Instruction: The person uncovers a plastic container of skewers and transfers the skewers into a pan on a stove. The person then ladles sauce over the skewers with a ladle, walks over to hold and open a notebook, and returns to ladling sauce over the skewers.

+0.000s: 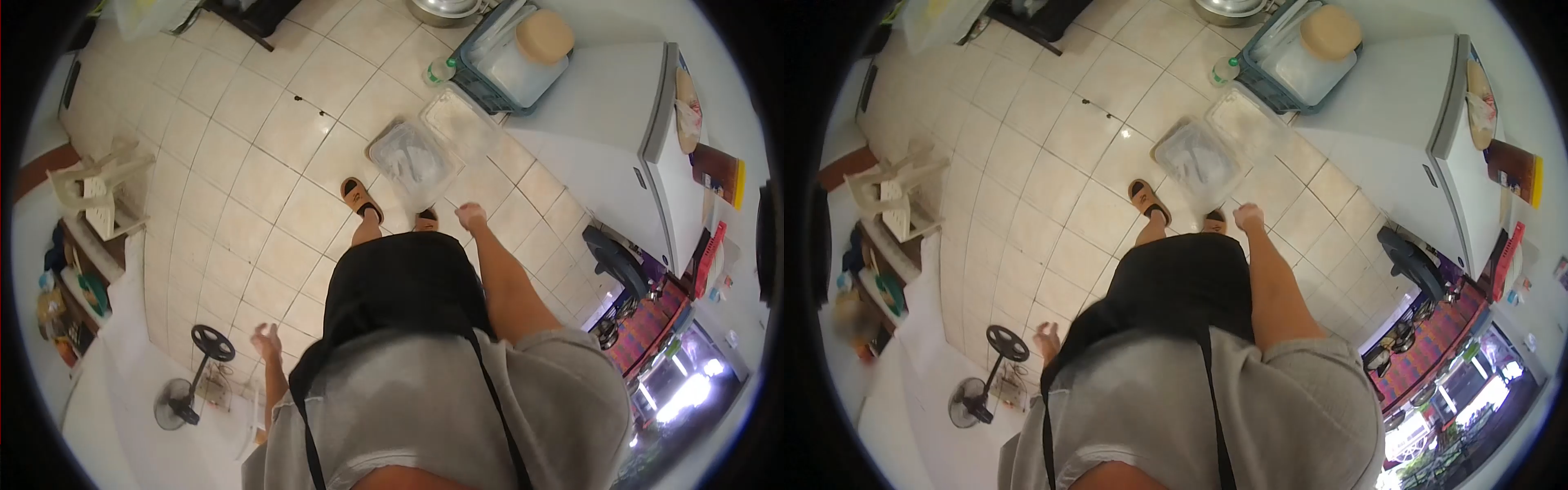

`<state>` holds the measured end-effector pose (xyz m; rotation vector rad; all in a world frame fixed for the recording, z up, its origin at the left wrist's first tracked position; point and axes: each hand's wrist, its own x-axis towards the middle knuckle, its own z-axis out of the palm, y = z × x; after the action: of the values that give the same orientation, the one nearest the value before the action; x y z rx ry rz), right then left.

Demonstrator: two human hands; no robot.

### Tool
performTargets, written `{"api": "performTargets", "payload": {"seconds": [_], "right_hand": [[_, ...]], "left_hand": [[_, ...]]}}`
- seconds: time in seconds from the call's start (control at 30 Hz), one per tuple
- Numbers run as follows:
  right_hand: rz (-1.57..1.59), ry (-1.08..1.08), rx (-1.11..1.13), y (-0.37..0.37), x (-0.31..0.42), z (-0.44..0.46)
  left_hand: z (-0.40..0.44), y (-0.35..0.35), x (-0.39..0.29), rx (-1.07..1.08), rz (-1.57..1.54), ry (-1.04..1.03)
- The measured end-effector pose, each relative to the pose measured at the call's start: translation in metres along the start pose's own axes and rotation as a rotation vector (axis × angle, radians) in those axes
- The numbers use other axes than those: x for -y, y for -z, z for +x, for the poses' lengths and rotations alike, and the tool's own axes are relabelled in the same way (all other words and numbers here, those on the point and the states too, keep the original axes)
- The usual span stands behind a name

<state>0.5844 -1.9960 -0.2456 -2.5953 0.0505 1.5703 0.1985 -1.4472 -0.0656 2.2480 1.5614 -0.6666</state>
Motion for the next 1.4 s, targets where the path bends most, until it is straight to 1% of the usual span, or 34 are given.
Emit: {"api": "performTargets", "payload": {"seconds": [0.07,0.1,0.13,0.17,0.2,0.23,0.27,0.33,0.37,0.4,0.47,0.53,0.57,0.6,0.63,0.67,0.73,0.77,0.8,0.83,0.87,0.93,0.97,1.0,1.07,1.1,1.13,1.2,1.27,1.33,1.37,1.4], "right_hand": [[0.133,-0.063,-0.226,-0.029,0.001,-0.009],[0.189,-0.130,-0.193,-0.032,0.008,-0.006],[0.191,-0.143,-0.186,-0.036,0.017,0.008],[0.261,-0.175,-0.189,-0.044,0.022,0.020],[0.332,-0.212,-0.180,-0.057,0.021,0.023],[0.389,-0.201,-0.150,-0.071,0.022,0.038],[0.399,-0.207,-0.157,-0.078,0.019,0.054],[0.518,-0.256,-0.178,-0.097,0.023,0.043],[0.645,-0.266,-0.148,-0.103,0.022,0.040],[0.649,-0.267,-0.157,-0.104,0.017,0.032],[0.692,-0.186,-0.043,-0.099,0.015,0.007],[0.587,-0.120,-0.032,-0.098,0.001,-0.002],[0.524,0.002,-0.215,-0.119,-0.015,0.012],[0.423,0.012,-0.208,-0.091,-0.011,-0.002],[0.476,0.027,-0.205,-0.073,-0.010,-0.010],[0.452,0.079,-0.264,-0.057,-0.009,-0.010],[0.555,-0.008,-0.197,-0.005,0.017,-0.016],[0.553,0.039,-0.243,0.032,0.044,-0.020],[0.625,0.077,-0.260,0.061,0.069,-0.027],[0.693,0.109,-0.268,0.087,0.095,-0.038],[0.685,0.138,-0.301,0.116,0.126,-0.044],[0.869,0.425,-0.248,0.172,0.197,-0.058],[0.902,0.469,-0.288,0.206,0.240,-0.074],[0.941,0.505,-0.320,0.233,0.282,-0.094],[1.071,0.620,-0.310,0.286,0.356,-0.108],[1.090,0.664,-0.320,0.310,0.390,-0.122],[1.110,0.711,-0.335,0.337,0.422,-0.133],[0.941,0.847,-0.529,0.389,0.475,-0.138],[0.798,0.828,-0.753,0.444,0.514,-0.164],[0.667,0.810,-0.976,0.500,0.534,-0.182],[0.704,0.817,-1.010,0.526,0.539,-0.189],[0.737,0.828,-1.046,0.552,0.541,-0.192]], "left_hand": [[0.028,0.012,-0.076,-0.112,-0.243,-0.178],[0.030,0.017,-0.124,-0.087,-0.259,-0.196],[0.032,0.011,-0.170,-0.064,-0.284,-0.215],[0.036,-0.004,-0.199,-0.050,-0.276,-0.209],[0.033,-0.017,-0.217,-0.002,-0.264,-0.302],[0.033,-0.031,-0.231,0.036,-0.262,-0.406],[0.031,-0.044,-0.245,0.038,-0.261,-0.420],[0.012,-0.049,-0.240,0.149,-0.144,-0.490],[0.009,-0.051,-0.228,0.159,-0.142,-0.522],[0.008,-0.051,-0.209,0.159,-0.145,-0.531],[0.014,-0.048,-0.164,0.035,-0.127,-0.540],[0.017,-0.038,-0.130,0.030,-0.261,-0.299],[0.014,-0.030,-0.124,0.014,-0.220,-0.166],[0.012,-0.022,-0.119,-0.007,-0.190,-0.025],[0.010,-0.016,-0.115,-0.015,-0.189,0.044],[0.006,-0.011,-0.112,-0.016,-0.191,0.116],[0.001,0.000,-0.111,-0.023,-0.233,0.061],[0.009,-0.003,-0.100,-0.049,-0.193,-0.026],[0.021,-0.004,-0.096,-0.072,-0.142,-0.109],[0.028,0.005,-0.105,-0.054,-0.160,-0.088],[0.042,0.012,-0.113,-0.075,-0.196,-0.100],[0.075,0.028,-0.120,-0.011,-0.230,-0.078],[0.094,0.041,-0.130,-0.001,-0.304,-0.032],[0.114,0.058,-0.129,-0.006,-0.308,-0.049],[0.168,0.099,-0.146,0.014,-0.303,-0.053],[0.186,0.121,-0.148,0.015,-0.301,-0.069],[0.208,0.145,-0.154,0.021,-0.330,-0.041],[0.249,0.200,-0.172,0.028,-0.384,0.015],[0.294,0.233,-0.178,0.013,-0.368,-0.044],[0.327,0.252,-0.191,-0.040,-0.497,-0.045],[0.334,0.261,-0.203,-0.079,-0.484,-0.042],[0.343,0.264,-0.212,-0.067,-0.482,-0.046]]}}
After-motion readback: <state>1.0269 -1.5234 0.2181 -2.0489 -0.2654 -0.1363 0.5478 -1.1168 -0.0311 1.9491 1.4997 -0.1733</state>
